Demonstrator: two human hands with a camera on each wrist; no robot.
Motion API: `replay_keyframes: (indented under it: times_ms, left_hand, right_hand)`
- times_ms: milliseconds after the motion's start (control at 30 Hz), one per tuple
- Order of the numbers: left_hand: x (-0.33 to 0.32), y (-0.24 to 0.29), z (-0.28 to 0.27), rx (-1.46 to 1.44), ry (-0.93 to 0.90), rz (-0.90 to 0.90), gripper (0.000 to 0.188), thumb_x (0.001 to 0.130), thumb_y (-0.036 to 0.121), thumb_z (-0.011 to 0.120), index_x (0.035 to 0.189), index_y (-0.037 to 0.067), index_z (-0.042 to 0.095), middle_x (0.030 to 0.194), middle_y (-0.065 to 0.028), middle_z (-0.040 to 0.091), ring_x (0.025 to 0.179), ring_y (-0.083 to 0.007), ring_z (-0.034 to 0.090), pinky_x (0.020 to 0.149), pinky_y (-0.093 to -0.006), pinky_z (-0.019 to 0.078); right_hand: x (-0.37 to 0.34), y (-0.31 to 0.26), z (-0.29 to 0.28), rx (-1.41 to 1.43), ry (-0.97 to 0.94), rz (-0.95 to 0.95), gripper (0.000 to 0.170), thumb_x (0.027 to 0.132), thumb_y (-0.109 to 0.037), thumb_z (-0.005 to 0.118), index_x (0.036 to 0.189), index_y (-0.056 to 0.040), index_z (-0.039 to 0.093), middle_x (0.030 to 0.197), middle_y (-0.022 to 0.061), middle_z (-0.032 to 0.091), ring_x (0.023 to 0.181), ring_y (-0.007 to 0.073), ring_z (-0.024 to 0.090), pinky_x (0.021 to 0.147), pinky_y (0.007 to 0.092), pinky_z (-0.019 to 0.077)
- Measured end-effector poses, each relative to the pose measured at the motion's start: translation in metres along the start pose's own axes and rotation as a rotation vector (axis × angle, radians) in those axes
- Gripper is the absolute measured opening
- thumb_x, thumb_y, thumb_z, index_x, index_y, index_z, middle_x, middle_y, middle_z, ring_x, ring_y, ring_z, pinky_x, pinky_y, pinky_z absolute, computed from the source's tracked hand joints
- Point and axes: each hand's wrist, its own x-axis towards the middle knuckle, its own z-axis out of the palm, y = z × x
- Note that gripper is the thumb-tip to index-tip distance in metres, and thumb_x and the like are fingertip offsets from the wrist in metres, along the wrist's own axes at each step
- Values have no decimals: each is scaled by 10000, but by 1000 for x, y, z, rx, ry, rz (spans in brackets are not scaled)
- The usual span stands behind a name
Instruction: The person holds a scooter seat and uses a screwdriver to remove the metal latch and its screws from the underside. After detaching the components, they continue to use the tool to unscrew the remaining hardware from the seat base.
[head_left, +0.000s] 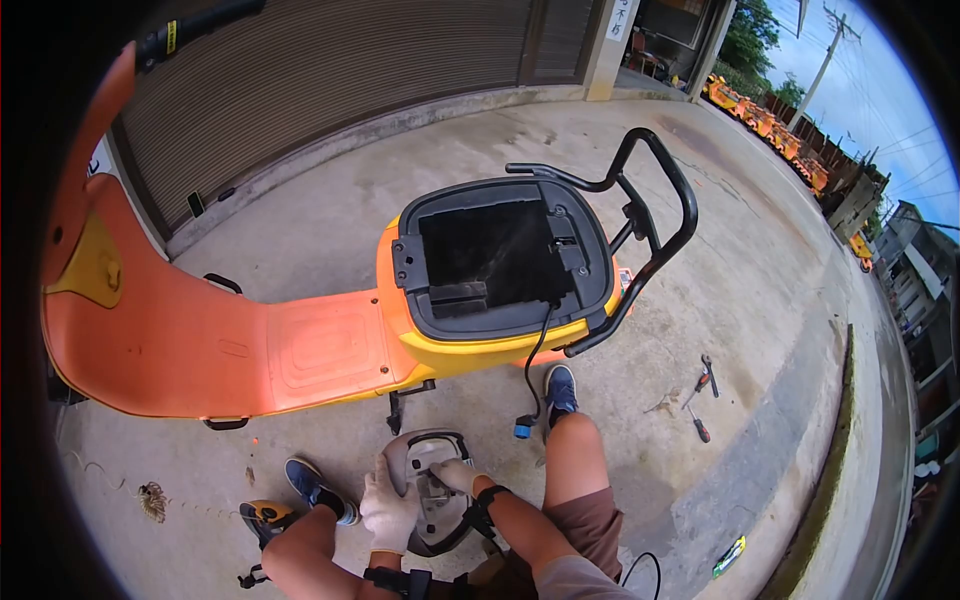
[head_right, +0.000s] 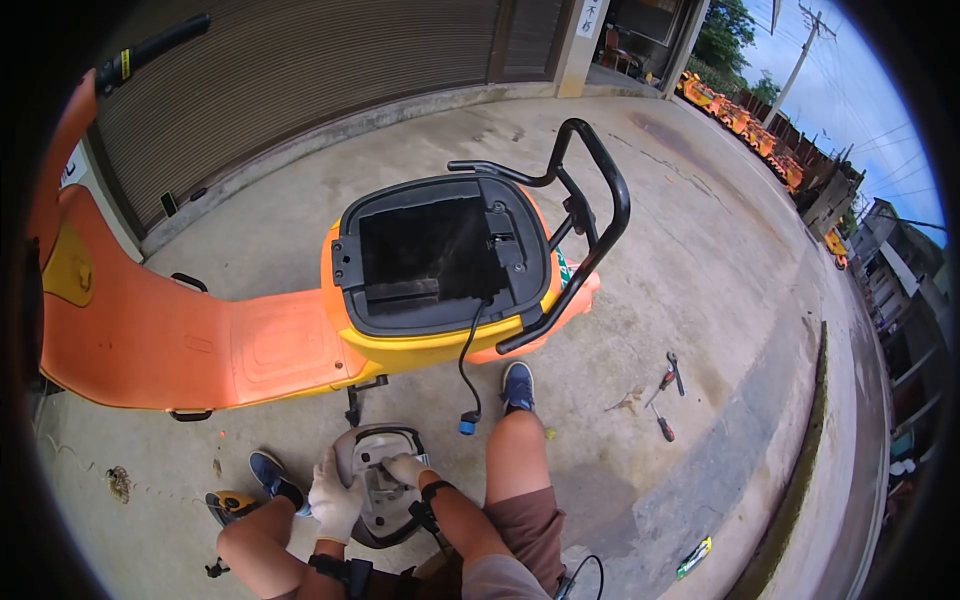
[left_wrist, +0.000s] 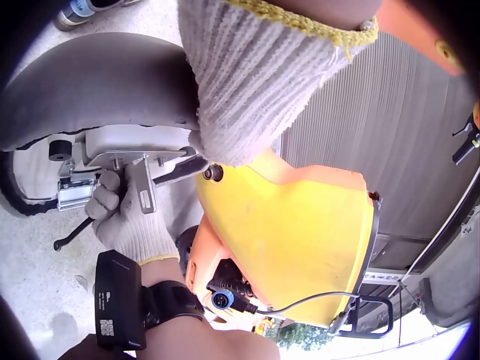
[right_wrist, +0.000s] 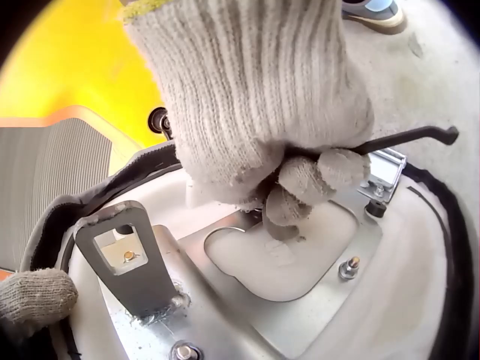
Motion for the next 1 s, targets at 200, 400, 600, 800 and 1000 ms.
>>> replay_keyframes:
  times_ms: [200, 400, 600, 800, 1000]
  left_hand:
    - [2, 0, -1, 2, -15, -22, 809, 819, 331, 682, 1512, 101, 332, 1248, -203, 540, 1082, -374, 618, 889, -425, 533]
    - [3, -2, -1, -2, -6, -19, 809, 822, 330, 681, 1511, 94, 330, 1240, -223, 541, 1085, -384, 615, 891, -426, 533]
    - [-2, 1, -3, -55, 13, 15, 804, 818, 326, 685, 1507, 94, 342, 1211, -228, 555, 1079, -392, 613, 886, -428, 530]
    - [-1, 4, -5, -59, 12, 7, 785, 793, 292, 693, 1482, 78, 382, 1231, -267, 562, 1063, -418, 621, 894, -443, 530]
    - [1, 2, -2, -9, -12, -4, 816, 814, 329, 691, 1512, 101, 335, 1214, -216, 549, 1069, -380, 616, 883, -426, 531]
  right_hand:
    - [23, 30, 14, -353, 234, -396, 432, 971, -381, 453, 991, -19, 687, 974, 231, 691, 934, 402, 657, 841, 490, 494]
    - [8, 24, 13, -472, 324, -395, 435, 968, -397, 452, 1019, -35, 688, 992, 254, 672, 979, 406, 639, 850, 505, 487]
    - [6, 5, 4, 107, 56, 80, 576, 967, -480, 399, 1016, 25, 671, 876, 212, 692, 828, 361, 684, 733, 448, 528]
    - [2, 7, 2, 142, -10, 27, 576, 960, -470, 408, 1027, 36, 675, 884, 198, 689, 815, 347, 671, 730, 437, 525]
    - [15, 25, 9, -324, 196, -345, 452, 988, -403, 444, 1072, -23, 674, 1017, 234, 684, 964, 399, 658, 860, 474, 496]
